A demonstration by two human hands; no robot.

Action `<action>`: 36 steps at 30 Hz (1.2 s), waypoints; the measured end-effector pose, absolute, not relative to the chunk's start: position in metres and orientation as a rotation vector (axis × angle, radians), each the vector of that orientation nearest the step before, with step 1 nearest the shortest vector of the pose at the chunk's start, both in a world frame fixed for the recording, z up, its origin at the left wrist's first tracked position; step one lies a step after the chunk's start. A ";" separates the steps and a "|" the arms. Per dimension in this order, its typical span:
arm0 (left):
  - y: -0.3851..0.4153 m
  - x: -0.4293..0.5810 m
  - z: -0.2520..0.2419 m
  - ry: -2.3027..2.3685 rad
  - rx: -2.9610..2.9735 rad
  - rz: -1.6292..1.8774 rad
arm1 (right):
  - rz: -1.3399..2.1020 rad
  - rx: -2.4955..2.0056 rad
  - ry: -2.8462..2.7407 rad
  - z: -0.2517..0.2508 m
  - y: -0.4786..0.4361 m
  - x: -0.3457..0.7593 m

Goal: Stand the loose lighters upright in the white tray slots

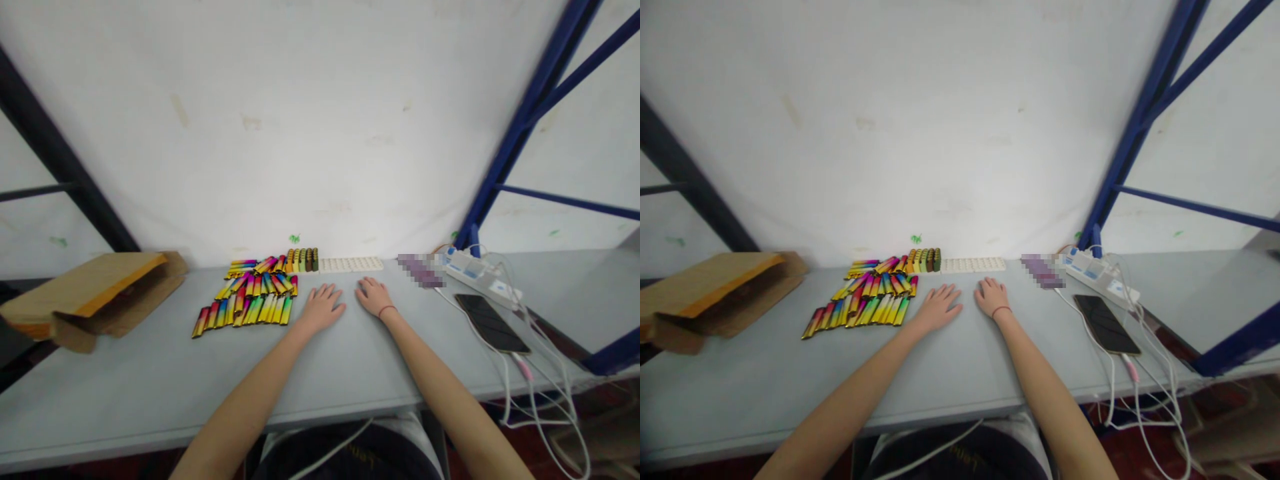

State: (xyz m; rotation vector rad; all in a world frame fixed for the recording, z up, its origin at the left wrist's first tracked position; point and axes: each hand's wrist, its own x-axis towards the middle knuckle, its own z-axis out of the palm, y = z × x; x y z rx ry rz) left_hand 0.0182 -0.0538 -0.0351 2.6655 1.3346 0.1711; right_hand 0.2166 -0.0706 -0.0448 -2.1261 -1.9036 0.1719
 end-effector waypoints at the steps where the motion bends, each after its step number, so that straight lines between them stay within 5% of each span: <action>1: -0.054 0.018 -0.034 1.333 2.664 0.165 | 0.183 -2.125 -1.906 -0.045 -0.071 0.217; 25: -0.060 0.018 -0.035 1.304 2.683 0.219 | 0.007 -2.270 -1.864 -0.028 -0.028 0.245; 36: -0.063 0.012 -0.005 1.589 2.765 0.408 | -0.099 -2.470 -2.019 -0.007 -0.091 0.229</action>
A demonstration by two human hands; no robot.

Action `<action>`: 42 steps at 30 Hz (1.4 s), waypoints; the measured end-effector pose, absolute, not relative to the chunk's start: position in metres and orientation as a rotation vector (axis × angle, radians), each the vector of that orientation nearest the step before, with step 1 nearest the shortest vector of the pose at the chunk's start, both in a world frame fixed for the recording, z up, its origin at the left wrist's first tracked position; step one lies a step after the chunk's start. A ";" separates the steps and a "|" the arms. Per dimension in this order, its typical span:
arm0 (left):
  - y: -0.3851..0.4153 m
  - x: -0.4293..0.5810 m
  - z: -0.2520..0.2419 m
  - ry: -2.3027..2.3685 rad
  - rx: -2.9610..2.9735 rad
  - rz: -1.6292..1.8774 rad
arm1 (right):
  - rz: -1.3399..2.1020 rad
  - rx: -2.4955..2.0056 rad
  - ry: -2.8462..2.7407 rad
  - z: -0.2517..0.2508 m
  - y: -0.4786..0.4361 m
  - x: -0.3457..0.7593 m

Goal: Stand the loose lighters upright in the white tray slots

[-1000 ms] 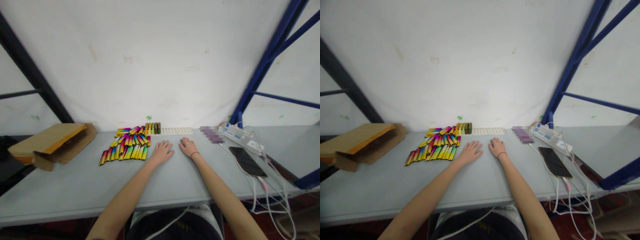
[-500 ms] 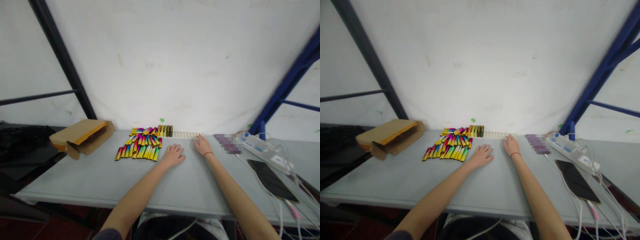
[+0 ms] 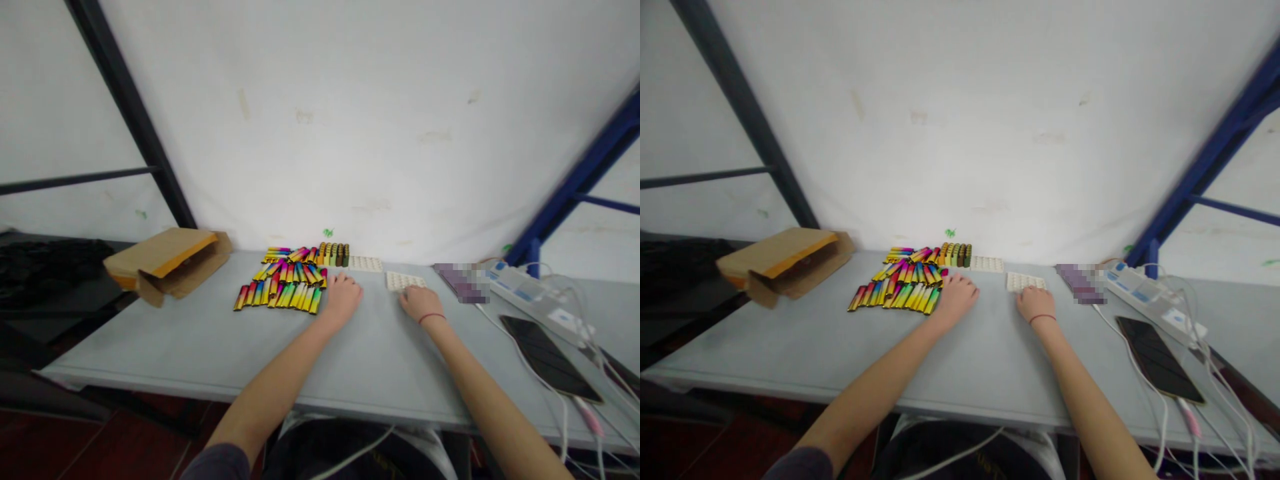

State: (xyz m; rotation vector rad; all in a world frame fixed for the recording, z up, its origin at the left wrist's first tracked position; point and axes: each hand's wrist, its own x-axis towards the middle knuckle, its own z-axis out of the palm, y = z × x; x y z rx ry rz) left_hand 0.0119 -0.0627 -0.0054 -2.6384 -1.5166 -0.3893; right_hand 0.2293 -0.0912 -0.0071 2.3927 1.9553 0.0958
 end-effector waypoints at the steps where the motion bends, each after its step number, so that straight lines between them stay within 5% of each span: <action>1: -0.060 0.006 0.000 -1.604 -2.537 -0.475 | 0.118 2.417 1.951 -0.005 -0.096 0.224; 9: -0.030 -0.035 0.004 -2.072 -2.159 -0.606 | 0.213 2.504 2.164 -0.014 -0.106 0.206; 36: -0.029 -0.028 -0.013 -2.046 -2.360 -0.464 | 0.136 2.674 2.371 -0.019 -0.099 0.205; 42: -0.021 -0.031 -0.011 -2.137 -2.407 -0.655 | 0.065 2.456 2.468 -0.006 -0.071 0.179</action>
